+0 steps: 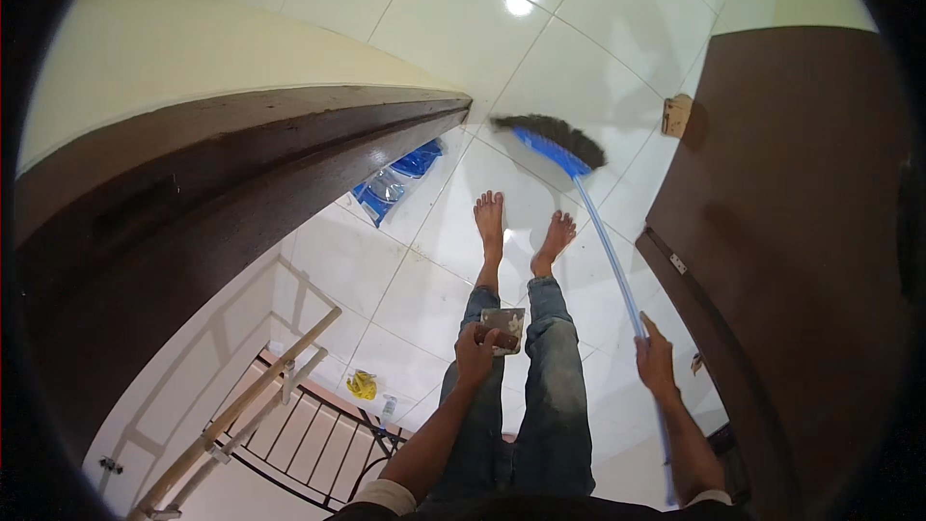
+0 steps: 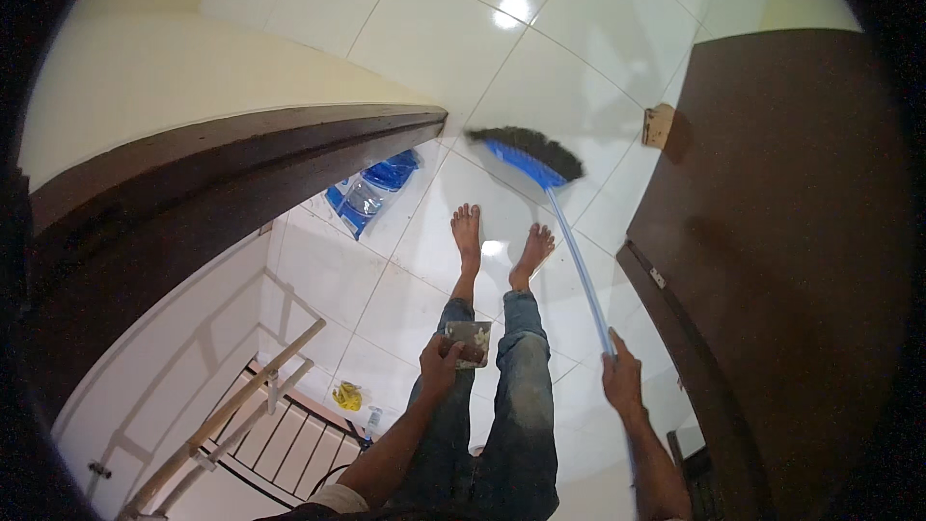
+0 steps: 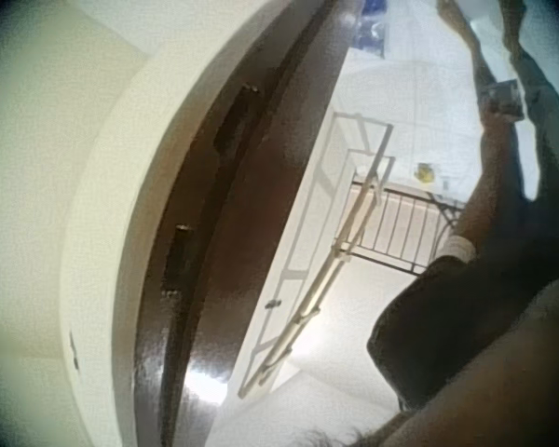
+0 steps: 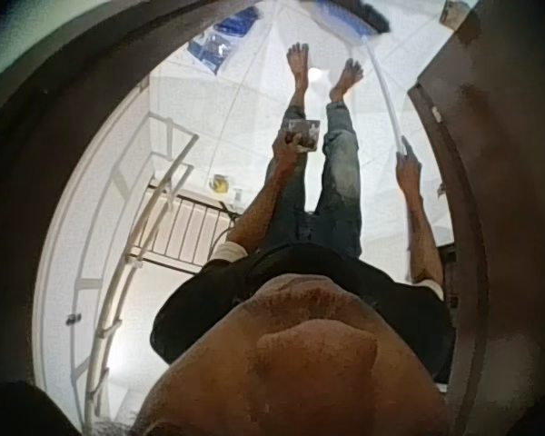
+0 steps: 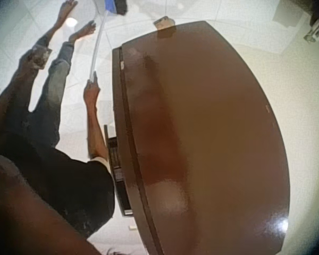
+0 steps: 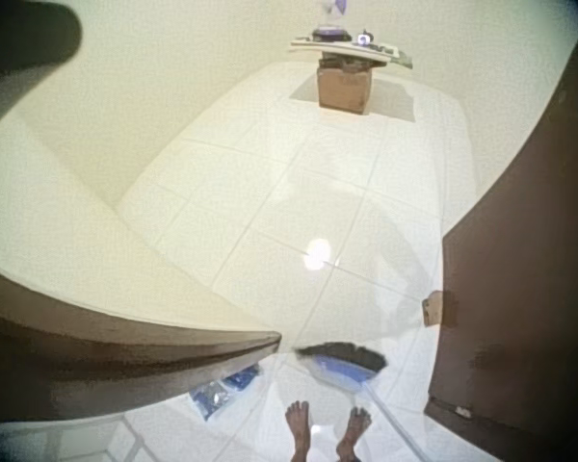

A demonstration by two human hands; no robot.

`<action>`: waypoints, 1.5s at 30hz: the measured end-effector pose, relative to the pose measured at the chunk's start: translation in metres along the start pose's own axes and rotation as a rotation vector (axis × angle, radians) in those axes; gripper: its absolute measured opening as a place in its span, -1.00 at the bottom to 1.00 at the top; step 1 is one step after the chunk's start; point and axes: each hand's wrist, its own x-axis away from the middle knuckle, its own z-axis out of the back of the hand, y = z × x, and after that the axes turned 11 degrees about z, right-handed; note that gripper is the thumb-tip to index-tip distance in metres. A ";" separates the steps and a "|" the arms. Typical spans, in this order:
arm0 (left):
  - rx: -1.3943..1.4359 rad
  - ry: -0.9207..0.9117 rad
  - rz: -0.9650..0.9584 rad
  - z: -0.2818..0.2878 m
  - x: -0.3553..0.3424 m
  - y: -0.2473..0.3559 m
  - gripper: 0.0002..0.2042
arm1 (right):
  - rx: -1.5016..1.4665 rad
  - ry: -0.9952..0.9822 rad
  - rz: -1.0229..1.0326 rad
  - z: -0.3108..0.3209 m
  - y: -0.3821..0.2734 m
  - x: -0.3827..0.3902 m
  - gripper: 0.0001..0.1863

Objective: Scraping grout and sanding tiles on the floor followed by sweeping.

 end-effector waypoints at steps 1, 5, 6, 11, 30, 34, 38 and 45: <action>-0.021 0.000 0.003 0.007 -0.002 0.004 -0.75 | -0.118 -0.067 -0.183 -0.004 -0.035 0.007 -0.46; -0.179 0.008 -0.087 0.038 -0.008 0.001 -0.76 | -0.890 -0.094 -0.124 -0.016 -0.154 -0.072 -0.42; -0.194 0.008 -0.129 0.041 -0.009 0.006 -0.76 | -1.065 -0.027 -0.141 -0.032 -0.168 -0.111 -0.45; -0.313 -0.047 -0.256 0.054 -0.014 0.022 -0.77 | -2.115 -0.099 -0.145 -0.090 -0.137 -0.240 -0.77; -0.541 -0.078 -0.551 0.123 -0.024 0.045 -0.73 | -2.260 0.162 -0.100 -0.214 -0.080 0.057 -0.82; -0.612 -0.135 -0.647 0.102 0.010 0.058 -0.76 | -2.490 0.323 -0.415 -0.250 -0.040 0.012 -0.74; -0.604 -0.126 -0.744 0.126 0.024 0.063 -0.79 | -2.140 0.621 -0.735 -0.349 0.002 0.143 -0.60; -0.573 -0.014 -0.598 0.155 0.010 0.022 -0.71 | -1.973 0.698 -0.605 -0.410 0.027 0.347 -0.89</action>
